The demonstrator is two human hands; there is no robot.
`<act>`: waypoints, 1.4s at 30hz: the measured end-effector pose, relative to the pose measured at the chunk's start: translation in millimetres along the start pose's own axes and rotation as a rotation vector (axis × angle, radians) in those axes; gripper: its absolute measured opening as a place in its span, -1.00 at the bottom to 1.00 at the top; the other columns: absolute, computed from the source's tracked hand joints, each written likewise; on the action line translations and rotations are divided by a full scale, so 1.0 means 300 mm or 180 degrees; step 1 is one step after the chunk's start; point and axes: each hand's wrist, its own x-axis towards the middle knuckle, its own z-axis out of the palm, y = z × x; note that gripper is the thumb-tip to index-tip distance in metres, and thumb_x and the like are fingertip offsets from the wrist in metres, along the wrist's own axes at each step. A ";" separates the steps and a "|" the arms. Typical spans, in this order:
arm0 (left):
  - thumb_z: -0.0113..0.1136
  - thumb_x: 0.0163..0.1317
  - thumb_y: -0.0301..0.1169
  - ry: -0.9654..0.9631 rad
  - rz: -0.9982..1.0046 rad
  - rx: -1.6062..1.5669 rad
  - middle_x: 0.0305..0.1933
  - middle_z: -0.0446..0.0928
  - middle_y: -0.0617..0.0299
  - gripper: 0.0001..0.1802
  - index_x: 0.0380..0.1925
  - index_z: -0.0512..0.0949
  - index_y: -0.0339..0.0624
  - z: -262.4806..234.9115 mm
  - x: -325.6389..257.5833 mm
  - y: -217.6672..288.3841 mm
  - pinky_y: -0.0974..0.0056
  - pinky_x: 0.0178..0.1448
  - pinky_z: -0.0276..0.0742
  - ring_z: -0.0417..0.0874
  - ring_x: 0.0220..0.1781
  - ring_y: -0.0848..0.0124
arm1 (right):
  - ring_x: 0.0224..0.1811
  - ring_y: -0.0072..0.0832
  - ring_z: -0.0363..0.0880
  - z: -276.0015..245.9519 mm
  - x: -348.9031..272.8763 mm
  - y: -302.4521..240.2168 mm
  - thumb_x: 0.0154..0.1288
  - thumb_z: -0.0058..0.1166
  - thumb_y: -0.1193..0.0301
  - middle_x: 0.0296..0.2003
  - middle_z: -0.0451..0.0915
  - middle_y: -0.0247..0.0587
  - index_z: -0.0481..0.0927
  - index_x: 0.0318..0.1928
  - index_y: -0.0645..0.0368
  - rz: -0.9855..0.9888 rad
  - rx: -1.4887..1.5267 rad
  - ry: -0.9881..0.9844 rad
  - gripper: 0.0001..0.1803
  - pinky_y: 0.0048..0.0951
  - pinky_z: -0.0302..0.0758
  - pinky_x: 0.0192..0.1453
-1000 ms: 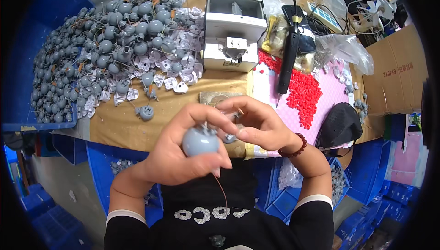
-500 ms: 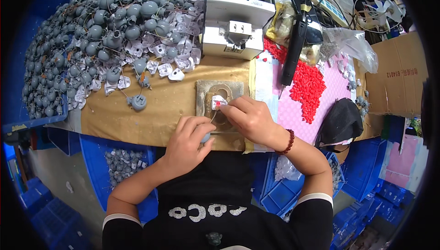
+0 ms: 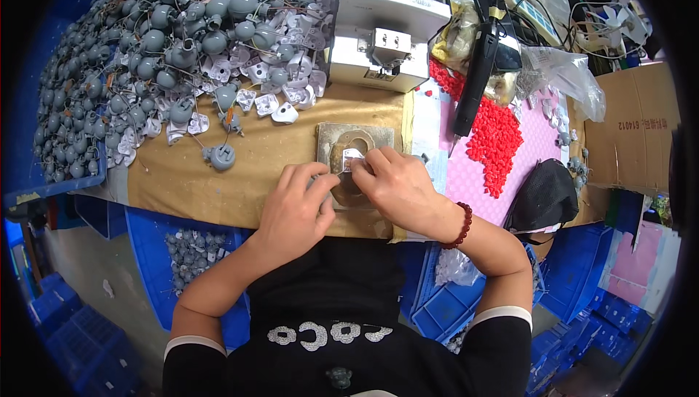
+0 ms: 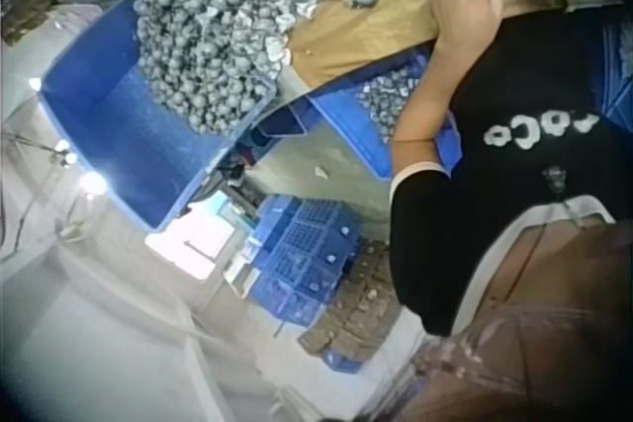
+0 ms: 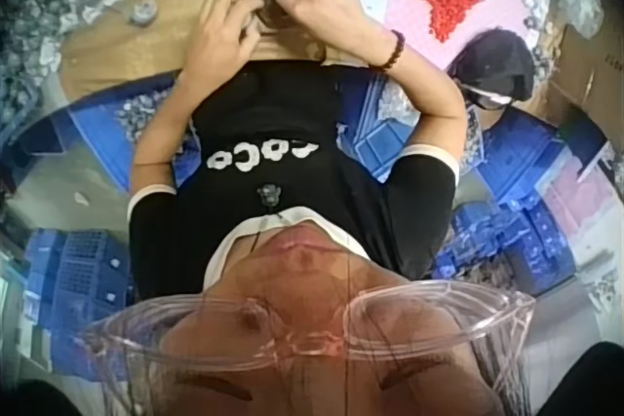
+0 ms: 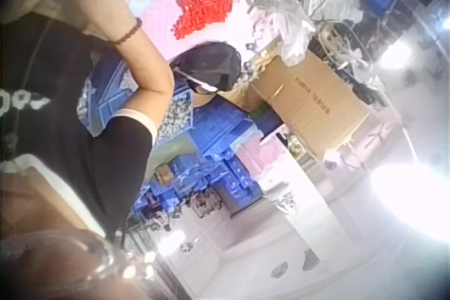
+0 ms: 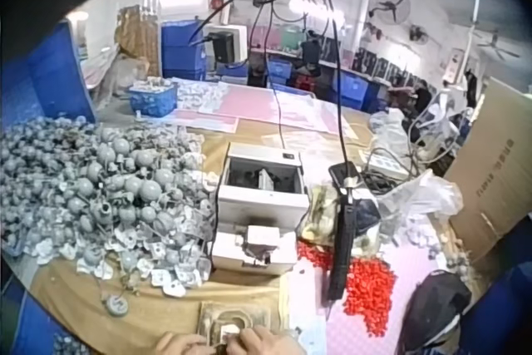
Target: Assembling small plastic components using an electric assembly tool at a factory workbench.
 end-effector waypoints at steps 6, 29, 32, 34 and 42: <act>0.29 0.02 -0.58 -0.0041 -0.0001 0.0227 0.01 0.52 0.08 -0.63 -0.09 0.58 -0.21 0.012 -0.005 0.001 0.04 0.05 0.55 0.54 0.03 0.05 | -0.35 -0.33 0.55 0.009 0.019 -0.038 0.00 0.15 0.44 -0.42 0.46 -0.18 0.59 -0.34 0.26 0.0054 -0.0323 0.0138 -0.82 -0.39 0.55 -0.43; 0.28 0.02 -0.56 0.0049 0.0487 0.1393 0.24 0.50 0.05 -0.42 0.15 0.57 -0.12 0.098 0.028 -0.014 -0.03 0.32 0.33 0.47 0.30 0.14 | 0.18 -0.03 0.52 -0.110 -0.134 0.178 0.14 0.19 0.65 0.04 0.59 0.00 0.62 0.06 0.24 0.1191 0.2024 0.0478 -0.58 -0.15 0.50 0.23; 0.27 0.05 -0.57 0.0100 0.0568 0.1339 0.21 0.52 0.04 -0.48 0.11 0.60 -0.13 0.099 0.039 -0.021 -0.01 0.30 0.36 0.51 0.27 0.14 | 0.25 -0.01 0.48 -0.101 -0.155 0.200 0.12 0.21 0.65 0.13 0.54 0.02 0.56 0.06 0.22 0.0594 0.1518 0.0179 -0.56 -0.14 0.47 0.30; 0.27 0.07 -0.56 0.0116 0.0603 0.1322 0.19 0.53 0.03 -0.51 0.08 0.61 -0.14 0.099 0.043 -0.023 0.00 0.29 0.37 0.53 0.26 0.14 | 0.33 0.01 0.42 -0.058 -0.155 0.185 0.10 0.22 0.64 0.16 0.51 0.02 0.50 0.04 0.18 0.0551 0.1434 0.0068 -0.55 -0.13 0.42 0.37; 0.28 0.10 -0.56 0.0108 0.0704 0.1280 0.14 0.56 0.02 -0.56 0.06 0.63 -0.18 0.094 0.051 -0.035 0.03 0.27 0.41 0.57 0.22 0.12 | -0.15 -0.26 0.62 0.031 -0.168 0.181 0.19 0.28 0.50 -0.14 0.64 -0.17 0.57 -0.04 0.15 0.1068 0.1505 0.0630 -0.69 -0.32 0.55 -0.06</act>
